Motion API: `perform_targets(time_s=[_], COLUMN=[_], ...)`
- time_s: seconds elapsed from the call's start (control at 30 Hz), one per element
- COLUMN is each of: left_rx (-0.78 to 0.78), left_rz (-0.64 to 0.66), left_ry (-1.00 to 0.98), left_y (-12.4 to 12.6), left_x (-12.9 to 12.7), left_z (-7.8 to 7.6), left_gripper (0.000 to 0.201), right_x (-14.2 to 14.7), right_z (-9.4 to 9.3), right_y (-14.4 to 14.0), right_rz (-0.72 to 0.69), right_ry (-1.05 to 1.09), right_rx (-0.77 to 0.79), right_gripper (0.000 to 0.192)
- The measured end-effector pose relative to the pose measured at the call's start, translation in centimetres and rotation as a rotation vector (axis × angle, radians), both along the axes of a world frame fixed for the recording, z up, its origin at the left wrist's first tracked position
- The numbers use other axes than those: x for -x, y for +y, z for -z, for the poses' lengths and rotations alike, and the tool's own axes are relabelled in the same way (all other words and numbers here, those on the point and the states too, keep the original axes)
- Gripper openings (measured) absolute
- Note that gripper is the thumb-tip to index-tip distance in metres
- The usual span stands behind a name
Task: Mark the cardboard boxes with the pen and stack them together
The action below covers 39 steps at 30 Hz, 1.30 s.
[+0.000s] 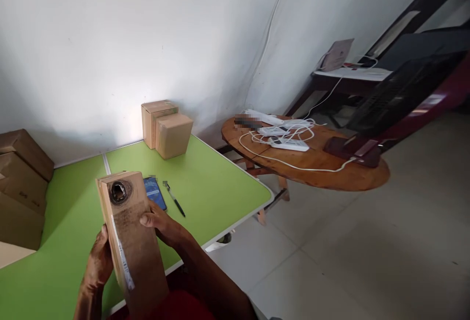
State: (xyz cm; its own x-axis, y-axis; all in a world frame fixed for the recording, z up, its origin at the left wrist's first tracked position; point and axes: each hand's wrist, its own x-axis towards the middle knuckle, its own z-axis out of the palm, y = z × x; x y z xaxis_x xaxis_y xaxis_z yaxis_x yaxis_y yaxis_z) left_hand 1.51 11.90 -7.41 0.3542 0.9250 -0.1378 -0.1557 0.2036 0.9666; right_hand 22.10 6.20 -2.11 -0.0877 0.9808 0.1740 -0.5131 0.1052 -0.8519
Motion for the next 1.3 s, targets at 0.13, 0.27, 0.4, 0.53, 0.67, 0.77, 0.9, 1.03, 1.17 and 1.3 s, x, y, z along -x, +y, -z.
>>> perform_targets(time_s=[0.13,0.27,0.4,0.53,0.67,0.77,0.9,1.03,1.17,1.3], left_rx=[-0.137,-0.296,-0.397,-0.393,-0.408,-0.425,-0.445,-0.472,-0.469,-0.446], left_rz=[-0.021,-0.196,-0.064,0.002,-0.014,-0.008,-0.068,-0.212,-0.322,-0.39], left_ry=[0.172,0.09,0.102,0.092,0.085,0.148,0.166,0.134,0.233,0.259], left_y=[0.5,0.4,0.2,-0.2,-1.0,-1.5,-1.6,-1.3,-1.5,-1.8], left_x=[0.4,0.5,0.0,-0.8,-1.4,-1.4,-1.5,-2.3,-3.4,-3.7], left_z=[-1.3,-2.6,-4.1,-5.2,-5.8,-6.3,-6.7,-7.3,-8.3,-9.3], left_gripper=[0.079,0.102,0.115,0.12,0.12,0.121,0.115,0.095,0.093,0.102], right_x=[1.0,2.3,3.0,2.1,1.3,1.4,2.3,3.3,3.6,3.7], right_z=[1.2,2.9,3.5,1.9,-0.8,-2.4,-3.2,-2.9,-3.1,-3.5], right_y=[0.4,0.8,0.4,-0.2,0.4,1.1,1.3,1.3,1.4,1.4], right_rz=[0.142,0.207,0.219,0.177,0.243,0.283,0.331,0.482,0.564,0.565], right_ry=[0.023,-0.022,-0.1,-0.155,-0.195,-0.231,-0.3,-0.423,-0.479,-0.503], right_rx=[0.056,0.091,0.079,0.044,0.008,0.03,0.026,-0.017,-0.046,-0.067], right_gripper=[0.093,0.1,0.095,0.093,0.095,0.097,0.092,0.082,0.071,0.062])
